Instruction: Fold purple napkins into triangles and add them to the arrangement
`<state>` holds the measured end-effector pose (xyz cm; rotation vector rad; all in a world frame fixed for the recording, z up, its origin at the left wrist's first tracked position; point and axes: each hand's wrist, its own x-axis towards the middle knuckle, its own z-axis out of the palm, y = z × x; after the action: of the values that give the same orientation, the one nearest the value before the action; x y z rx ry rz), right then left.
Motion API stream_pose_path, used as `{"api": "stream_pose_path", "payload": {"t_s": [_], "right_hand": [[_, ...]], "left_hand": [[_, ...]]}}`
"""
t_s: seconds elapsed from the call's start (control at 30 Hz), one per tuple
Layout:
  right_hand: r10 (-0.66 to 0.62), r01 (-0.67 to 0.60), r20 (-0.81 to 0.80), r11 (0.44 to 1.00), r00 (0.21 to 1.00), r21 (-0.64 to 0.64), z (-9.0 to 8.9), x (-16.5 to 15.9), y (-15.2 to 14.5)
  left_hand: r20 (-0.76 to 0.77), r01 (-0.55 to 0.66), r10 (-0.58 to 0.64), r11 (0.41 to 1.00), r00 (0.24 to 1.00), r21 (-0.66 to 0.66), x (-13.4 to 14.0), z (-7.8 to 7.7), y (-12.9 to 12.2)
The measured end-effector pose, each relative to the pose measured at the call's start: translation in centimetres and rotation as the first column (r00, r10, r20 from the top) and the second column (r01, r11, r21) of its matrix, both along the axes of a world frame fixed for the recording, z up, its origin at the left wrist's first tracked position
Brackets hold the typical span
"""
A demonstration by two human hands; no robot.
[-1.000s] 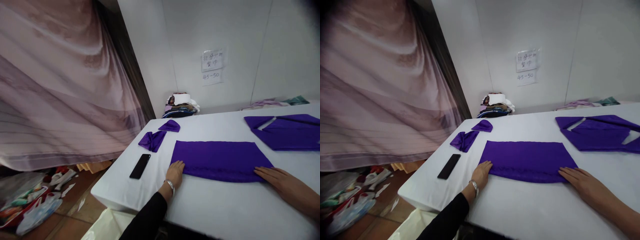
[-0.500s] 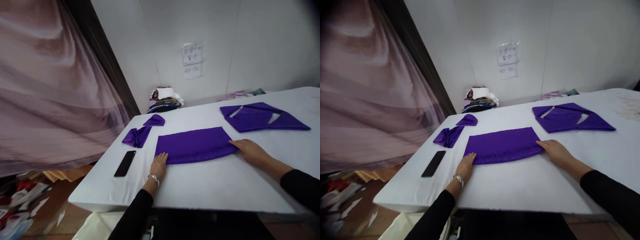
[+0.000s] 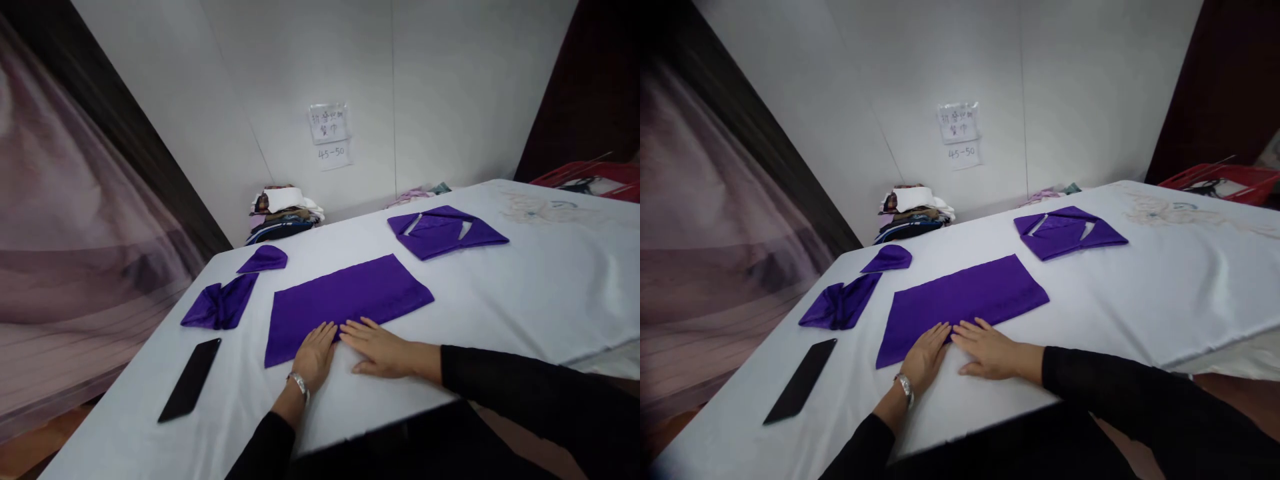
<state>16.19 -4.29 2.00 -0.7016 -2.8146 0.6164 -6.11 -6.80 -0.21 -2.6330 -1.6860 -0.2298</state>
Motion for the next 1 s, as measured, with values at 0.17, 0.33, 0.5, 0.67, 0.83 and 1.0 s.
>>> {"api": "stream_pose_path", "payload": {"t_s": [0.17,0.33,0.5,0.67,0.83,1.0], "right_hand": [[-0.061,0.061,0.044,0.998,0.997,-0.010,-1.0,0.7,1.4],[-0.364,0.357,0.103,0.930,0.926,0.084,-2.4,9.6,3.3],[-0.566,0.537,0.146,0.821,0.811,0.195,-3.1,16.6,3.9],[-0.536,0.508,0.095,0.834,0.839,0.216,-1.5,12.8,4.3],[-0.318,0.316,0.015,0.946,0.948,0.075,0.3,2.0,4.9],[-0.254,0.252,0.037,0.967,0.967,0.045,-0.6,-2.9,6.4]], "left_hand": [[0.007,-0.075,0.076,0.995,0.997,-0.064,-0.5,-0.2,-1.4],[-0.031,-0.180,0.178,0.979,0.984,-0.099,-2.5,-0.5,-2.5],[-0.023,-0.330,0.329,0.937,0.944,-0.112,-4.7,-0.3,-2.5],[-0.014,-0.449,0.453,0.879,0.892,-0.162,-2.8,1.7,-0.8],[0.000,-0.324,0.326,0.939,0.945,-0.117,2.1,2.2,2.8],[-0.018,-0.349,0.349,0.929,0.937,-0.122,2.5,0.6,5.0]]}}
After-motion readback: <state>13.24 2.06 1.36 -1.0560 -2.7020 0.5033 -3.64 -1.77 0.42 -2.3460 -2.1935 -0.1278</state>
